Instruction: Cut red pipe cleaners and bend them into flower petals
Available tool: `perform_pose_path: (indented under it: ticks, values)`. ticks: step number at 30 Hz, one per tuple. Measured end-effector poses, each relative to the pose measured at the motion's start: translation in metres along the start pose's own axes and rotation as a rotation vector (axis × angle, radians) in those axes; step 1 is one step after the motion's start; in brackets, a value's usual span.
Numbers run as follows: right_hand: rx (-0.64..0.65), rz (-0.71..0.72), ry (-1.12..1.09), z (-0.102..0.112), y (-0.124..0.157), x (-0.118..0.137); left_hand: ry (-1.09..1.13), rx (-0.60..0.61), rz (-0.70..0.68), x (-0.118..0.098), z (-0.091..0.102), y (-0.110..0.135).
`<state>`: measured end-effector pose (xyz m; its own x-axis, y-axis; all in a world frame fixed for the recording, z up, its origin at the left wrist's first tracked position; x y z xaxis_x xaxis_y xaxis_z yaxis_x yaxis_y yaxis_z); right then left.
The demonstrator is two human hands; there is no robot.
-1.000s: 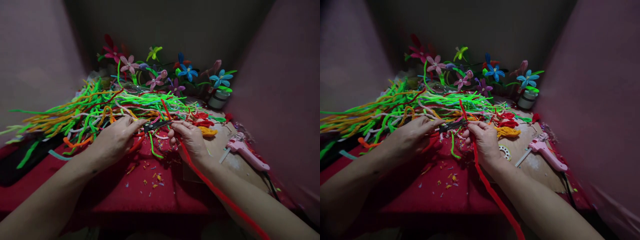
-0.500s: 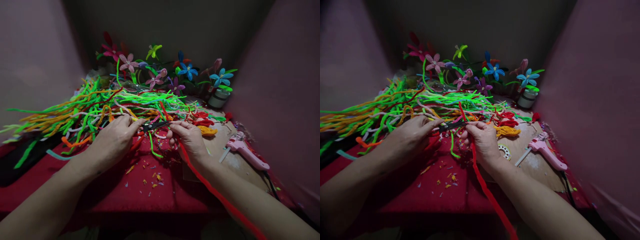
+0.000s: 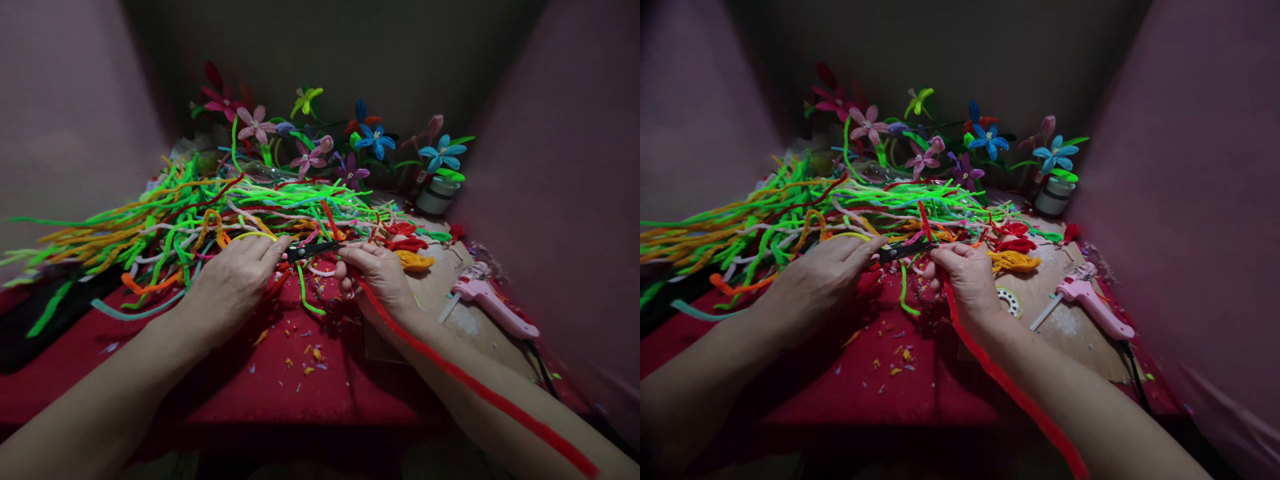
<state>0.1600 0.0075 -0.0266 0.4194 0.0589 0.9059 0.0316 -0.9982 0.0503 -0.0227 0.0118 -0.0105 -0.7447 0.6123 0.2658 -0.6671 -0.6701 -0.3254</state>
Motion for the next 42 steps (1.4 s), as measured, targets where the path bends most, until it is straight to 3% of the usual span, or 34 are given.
perform_pose_path:
  ticks: [13, 19, 34, 42]
  values:
    - [-0.058, 0.016, 0.077, 0.002, -0.001, 0.003, -0.061, -0.023, 0.014, -0.012, -0.002, -0.002]
    - [-0.019, -0.033, 0.106, -0.001, 0.001, 0.001, 0.014, -0.034, -0.012, -0.01, -0.006, -0.003]
    - [0.017, 0.0, 0.146, -0.003, 0.0, 0.001, 0.171, -0.009, -0.005, -0.006, -0.015, -0.002]
    - [0.079, 0.03, 0.062, -0.002, -0.002, -0.001, 0.301, 0.076, 0.034, -0.003, -0.019, -0.001]
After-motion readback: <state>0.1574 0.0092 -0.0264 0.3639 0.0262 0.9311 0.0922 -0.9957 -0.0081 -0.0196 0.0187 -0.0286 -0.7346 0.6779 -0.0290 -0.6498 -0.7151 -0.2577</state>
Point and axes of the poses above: each hand's wrist, its own y-axis away from the middle knuckle, its own z-axis out of the back of the hand, x = y × z, the point moved 3 cm from there along -y, towards the middle knuckle, and after that the axes turned 5 degrees about x, right-handed, at the moved point
